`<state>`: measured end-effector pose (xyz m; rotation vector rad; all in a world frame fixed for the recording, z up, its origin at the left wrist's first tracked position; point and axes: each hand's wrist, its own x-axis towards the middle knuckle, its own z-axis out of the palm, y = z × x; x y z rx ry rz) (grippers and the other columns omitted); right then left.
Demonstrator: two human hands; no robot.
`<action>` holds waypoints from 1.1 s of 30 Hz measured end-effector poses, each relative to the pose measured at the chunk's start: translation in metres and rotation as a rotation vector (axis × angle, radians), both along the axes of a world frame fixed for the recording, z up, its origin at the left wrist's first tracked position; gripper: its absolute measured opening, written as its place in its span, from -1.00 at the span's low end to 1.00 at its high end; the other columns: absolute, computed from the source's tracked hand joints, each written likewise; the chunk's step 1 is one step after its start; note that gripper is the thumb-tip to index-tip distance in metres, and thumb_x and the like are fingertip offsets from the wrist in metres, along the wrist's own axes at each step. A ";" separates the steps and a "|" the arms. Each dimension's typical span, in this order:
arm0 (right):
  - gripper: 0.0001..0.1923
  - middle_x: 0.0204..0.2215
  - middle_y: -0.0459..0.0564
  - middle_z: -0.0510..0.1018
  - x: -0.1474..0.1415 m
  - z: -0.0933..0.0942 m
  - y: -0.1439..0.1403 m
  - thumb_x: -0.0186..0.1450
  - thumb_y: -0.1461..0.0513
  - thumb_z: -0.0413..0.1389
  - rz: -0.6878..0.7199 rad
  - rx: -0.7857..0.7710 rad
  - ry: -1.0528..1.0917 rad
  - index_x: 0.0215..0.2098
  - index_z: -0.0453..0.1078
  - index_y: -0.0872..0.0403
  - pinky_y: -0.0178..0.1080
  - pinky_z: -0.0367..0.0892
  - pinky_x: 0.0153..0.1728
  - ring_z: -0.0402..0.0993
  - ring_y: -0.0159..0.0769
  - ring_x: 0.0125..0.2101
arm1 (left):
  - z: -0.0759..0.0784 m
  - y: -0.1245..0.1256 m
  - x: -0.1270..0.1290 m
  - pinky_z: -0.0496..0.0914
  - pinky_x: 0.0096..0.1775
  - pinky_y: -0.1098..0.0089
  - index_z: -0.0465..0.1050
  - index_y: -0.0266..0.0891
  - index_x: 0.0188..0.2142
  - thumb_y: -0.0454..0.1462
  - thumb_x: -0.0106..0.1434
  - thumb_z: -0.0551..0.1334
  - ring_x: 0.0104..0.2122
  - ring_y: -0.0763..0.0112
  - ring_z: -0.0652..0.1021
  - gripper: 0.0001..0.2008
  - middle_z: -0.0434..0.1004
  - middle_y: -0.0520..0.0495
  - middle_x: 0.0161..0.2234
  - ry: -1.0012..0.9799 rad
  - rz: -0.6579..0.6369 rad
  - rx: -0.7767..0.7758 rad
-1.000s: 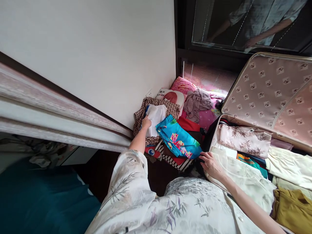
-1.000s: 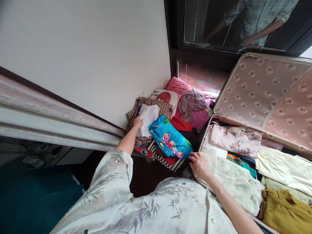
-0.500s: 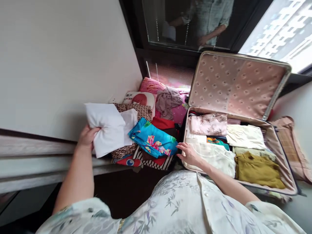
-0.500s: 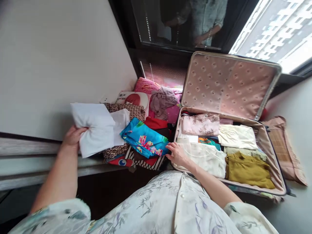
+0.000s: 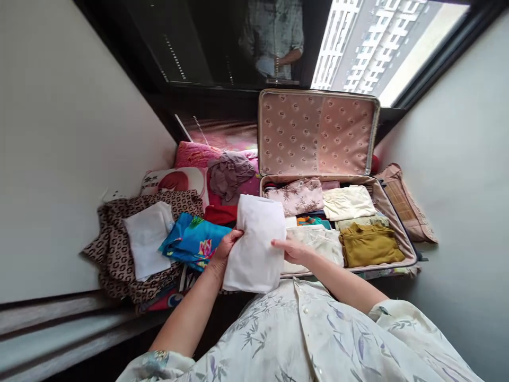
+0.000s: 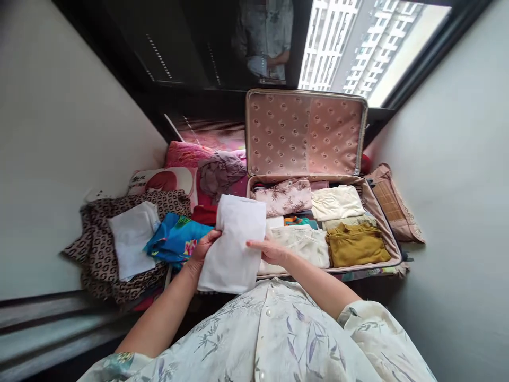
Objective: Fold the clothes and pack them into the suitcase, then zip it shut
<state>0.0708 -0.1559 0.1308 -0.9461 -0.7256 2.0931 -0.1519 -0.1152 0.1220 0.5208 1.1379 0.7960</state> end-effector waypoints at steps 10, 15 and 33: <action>-0.38 -0.18 0.05 0.72 0.161 -0.028 -0.030 -0.19 0.18 0.57 -0.495 -0.193 -0.129 -0.15 0.58 0.08 -0.12 0.59 -0.10 0.68 -0.12 -0.19 | -0.012 0.025 0.167 0.55 -0.23 0.33 0.32 -0.11 0.30 -0.20 0.29 0.35 -0.22 0.28 0.66 -0.39 0.63 -0.17 -0.01 -0.218 -0.350 -0.057; -0.48 -0.17 0.08 0.72 0.243 -0.027 -0.001 -0.07 0.11 0.52 -0.776 -0.070 -0.032 -0.18 0.59 0.11 -0.08 0.61 -0.06 0.67 -0.04 -0.12 | -0.008 0.027 0.195 0.53 -0.20 0.34 0.29 -0.11 0.31 -0.20 0.30 0.36 -0.17 0.28 0.65 -0.39 0.59 -0.21 0.03 -0.183 -0.323 -0.046; -0.50 -0.28 -0.08 0.68 0.342 -0.120 0.127 -0.04 0.24 0.43 -1.160 -0.176 -0.052 -0.15 0.41 0.03 -0.09 0.60 -0.10 0.62 -0.21 -0.14 | -0.026 -0.031 0.167 0.56 -0.23 0.37 0.37 -0.08 0.23 -0.24 0.36 0.25 -0.19 0.29 0.69 -0.54 0.66 -0.22 -0.05 -0.034 0.037 -0.225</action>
